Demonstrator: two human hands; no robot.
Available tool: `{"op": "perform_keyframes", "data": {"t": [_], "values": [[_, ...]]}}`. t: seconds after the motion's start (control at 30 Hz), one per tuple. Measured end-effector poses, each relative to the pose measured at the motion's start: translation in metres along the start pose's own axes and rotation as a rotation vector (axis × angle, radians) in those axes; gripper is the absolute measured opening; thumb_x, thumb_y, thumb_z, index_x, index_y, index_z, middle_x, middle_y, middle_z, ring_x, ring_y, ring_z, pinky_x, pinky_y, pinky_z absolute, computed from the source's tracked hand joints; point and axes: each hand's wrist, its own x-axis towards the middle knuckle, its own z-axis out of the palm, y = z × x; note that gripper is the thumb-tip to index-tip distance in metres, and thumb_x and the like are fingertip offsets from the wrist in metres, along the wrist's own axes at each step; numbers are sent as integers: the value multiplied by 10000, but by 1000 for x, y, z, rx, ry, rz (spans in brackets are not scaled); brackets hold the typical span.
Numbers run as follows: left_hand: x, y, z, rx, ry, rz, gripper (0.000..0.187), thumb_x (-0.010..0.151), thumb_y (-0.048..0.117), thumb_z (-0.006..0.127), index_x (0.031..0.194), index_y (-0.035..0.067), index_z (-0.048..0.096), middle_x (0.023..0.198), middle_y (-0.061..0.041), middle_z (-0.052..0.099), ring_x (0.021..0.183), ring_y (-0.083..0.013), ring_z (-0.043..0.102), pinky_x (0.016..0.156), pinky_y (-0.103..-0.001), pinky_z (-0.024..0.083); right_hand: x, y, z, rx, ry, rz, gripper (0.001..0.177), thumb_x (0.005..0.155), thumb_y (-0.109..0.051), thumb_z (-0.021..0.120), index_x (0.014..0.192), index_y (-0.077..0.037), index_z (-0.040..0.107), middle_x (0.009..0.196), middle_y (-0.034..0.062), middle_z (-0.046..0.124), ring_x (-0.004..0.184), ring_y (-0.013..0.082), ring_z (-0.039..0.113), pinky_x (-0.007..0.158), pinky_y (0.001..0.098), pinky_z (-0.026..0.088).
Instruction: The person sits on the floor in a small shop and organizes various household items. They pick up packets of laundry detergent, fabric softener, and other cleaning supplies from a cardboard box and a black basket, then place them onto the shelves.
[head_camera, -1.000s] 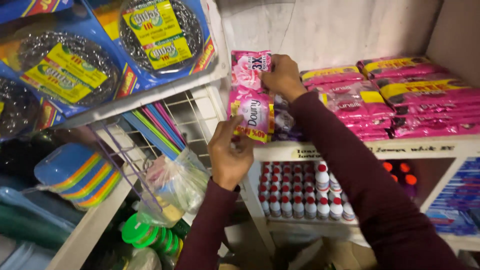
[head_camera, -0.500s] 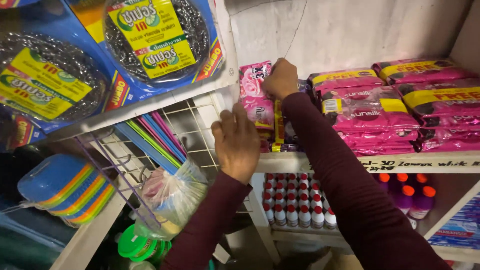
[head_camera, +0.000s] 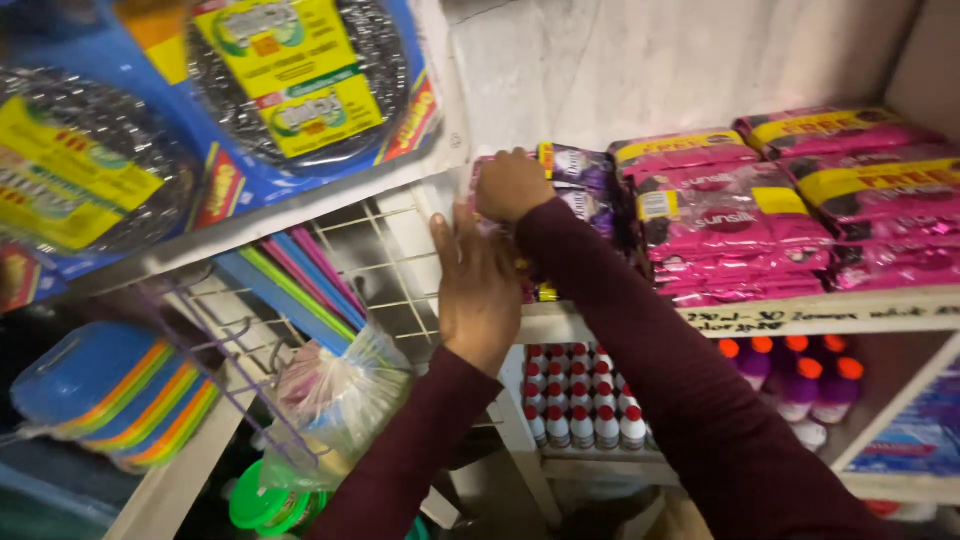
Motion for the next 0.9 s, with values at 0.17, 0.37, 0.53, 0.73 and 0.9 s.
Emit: {"op": "perform_keyframes", "data": {"t": [0.17,0.37,0.53,0.73,0.9], "values": [[-3,1,1,15,-110,38,497,919,292,510,1295,-11,627,1364,-227,600,1456,-467,324,1189,-681,101,11,15,5,142,-95,-52,290,842,-334,665,962,-97,781,970,218,732,936,424,702,875,516,560],[-17,3,1,-170,-47,33,442,990,240,507,1379,62,616,1311,-258,610,1442,-479,364,1191,-723,100,-19,33,-53,330,-48,-198,327,833,-281,671,1059,-55,740,1003,237,725,914,429,694,834,508,553],[-37,1,-17,-266,12,67,441,992,212,496,1387,58,620,1402,-235,604,1466,-484,349,1185,-751,81,-137,30,-175,512,-75,-358,380,999,-117,579,1359,-5,620,1209,226,700,1061,337,693,874,452,548],[-79,26,-53,-360,-114,117,458,978,34,567,1432,-18,604,1433,-261,557,1549,-479,360,1218,-782,144,-311,30,-239,430,-247,-221,232,1140,-66,539,1358,-27,608,1215,179,711,1123,257,704,960,364,561],[-108,76,-75,-872,-158,218,457,863,67,659,1313,-11,643,1284,-288,631,1270,-507,530,1049,-719,352,-435,49,-193,619,-639,200,396,870,-102,642,1263,-92,684,1086,97,789,931,193,764,797,344,616]]}}
